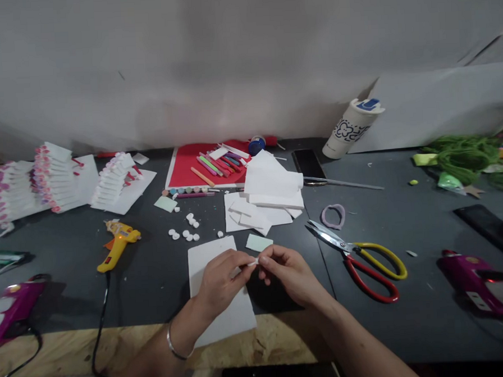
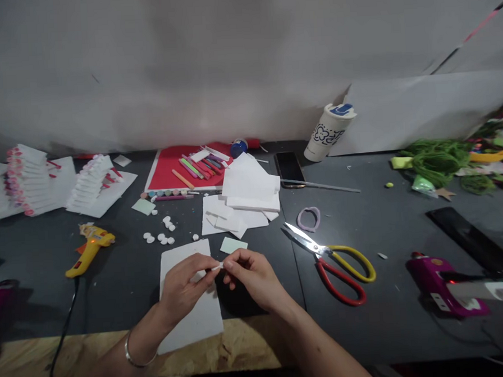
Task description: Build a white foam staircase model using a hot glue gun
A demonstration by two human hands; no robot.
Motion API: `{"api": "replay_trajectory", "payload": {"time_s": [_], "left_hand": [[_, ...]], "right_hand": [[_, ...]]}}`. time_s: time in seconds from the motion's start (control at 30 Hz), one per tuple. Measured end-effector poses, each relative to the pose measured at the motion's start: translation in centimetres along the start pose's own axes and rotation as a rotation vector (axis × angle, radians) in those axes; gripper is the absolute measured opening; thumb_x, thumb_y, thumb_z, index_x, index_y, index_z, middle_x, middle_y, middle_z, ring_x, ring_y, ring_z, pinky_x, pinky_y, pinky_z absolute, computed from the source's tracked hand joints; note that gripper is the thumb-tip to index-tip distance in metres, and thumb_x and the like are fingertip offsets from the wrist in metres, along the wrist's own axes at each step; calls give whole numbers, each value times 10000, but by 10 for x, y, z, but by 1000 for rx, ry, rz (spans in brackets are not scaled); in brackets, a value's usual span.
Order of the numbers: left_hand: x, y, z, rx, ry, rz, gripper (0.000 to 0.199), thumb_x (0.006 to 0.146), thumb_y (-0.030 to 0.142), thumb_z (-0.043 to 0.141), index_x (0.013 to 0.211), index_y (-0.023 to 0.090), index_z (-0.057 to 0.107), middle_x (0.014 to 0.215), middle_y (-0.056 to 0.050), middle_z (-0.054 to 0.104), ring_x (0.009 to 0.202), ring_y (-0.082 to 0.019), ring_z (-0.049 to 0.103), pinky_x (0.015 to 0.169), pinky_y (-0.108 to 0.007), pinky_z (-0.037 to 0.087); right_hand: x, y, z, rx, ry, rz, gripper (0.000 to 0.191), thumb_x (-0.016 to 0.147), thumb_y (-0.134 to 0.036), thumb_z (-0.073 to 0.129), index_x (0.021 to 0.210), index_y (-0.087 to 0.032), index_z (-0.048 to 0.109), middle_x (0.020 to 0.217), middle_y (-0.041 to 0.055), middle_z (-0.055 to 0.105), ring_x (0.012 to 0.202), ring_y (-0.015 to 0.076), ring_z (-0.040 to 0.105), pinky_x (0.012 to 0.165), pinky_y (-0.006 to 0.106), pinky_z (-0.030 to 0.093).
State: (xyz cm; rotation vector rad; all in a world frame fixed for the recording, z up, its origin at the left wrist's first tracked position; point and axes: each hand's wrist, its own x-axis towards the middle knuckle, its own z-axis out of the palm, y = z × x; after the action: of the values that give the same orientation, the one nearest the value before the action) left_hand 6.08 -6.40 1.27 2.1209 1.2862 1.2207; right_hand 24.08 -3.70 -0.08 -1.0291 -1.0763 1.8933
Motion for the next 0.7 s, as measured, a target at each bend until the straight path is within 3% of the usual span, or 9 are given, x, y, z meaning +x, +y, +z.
{"api": "replay_trajectory", "payload": {"time_s": [0.2, 0.43, 0.7], "left_hand": [[3, 3, 1, -10, -52, -118, 91, 896, 199, 563, 894, 231, 648, 779, -4, 708, 717, -140, 668, 683, -251, 539], [1, 2, 5, -92, -8, -296, 131, 850, 262, 639, 971, 214, 658, 826, -11, 697, 705, -142, 645, 677, -258, 540], [0, 3, 6, -94, 25, -290, 119, 850, 216, 593, 944, 216, 665, 808, -11, 680, 674, -136, 619, 660, -258, 524]], "right_hand": [[0, -1, 2, -17, -52, 12, 381, 787, -557, 708, 757, -189, 613, 614, -21, 654, 495, 101, 557, 523, 239, 458], [-5, 9, 3, -361, 119, -340, 174, 903, -391, 608, 860, -230, 657, 694, -4, 678, 595, 139, 631, 591, 251, 515], [-7, 14, 4, -581, 128, -573, 118, 921, -302, 570, 908, -245, 672, 815, 30, 718, 634, 152, 659, 630, 265, 540]]}}
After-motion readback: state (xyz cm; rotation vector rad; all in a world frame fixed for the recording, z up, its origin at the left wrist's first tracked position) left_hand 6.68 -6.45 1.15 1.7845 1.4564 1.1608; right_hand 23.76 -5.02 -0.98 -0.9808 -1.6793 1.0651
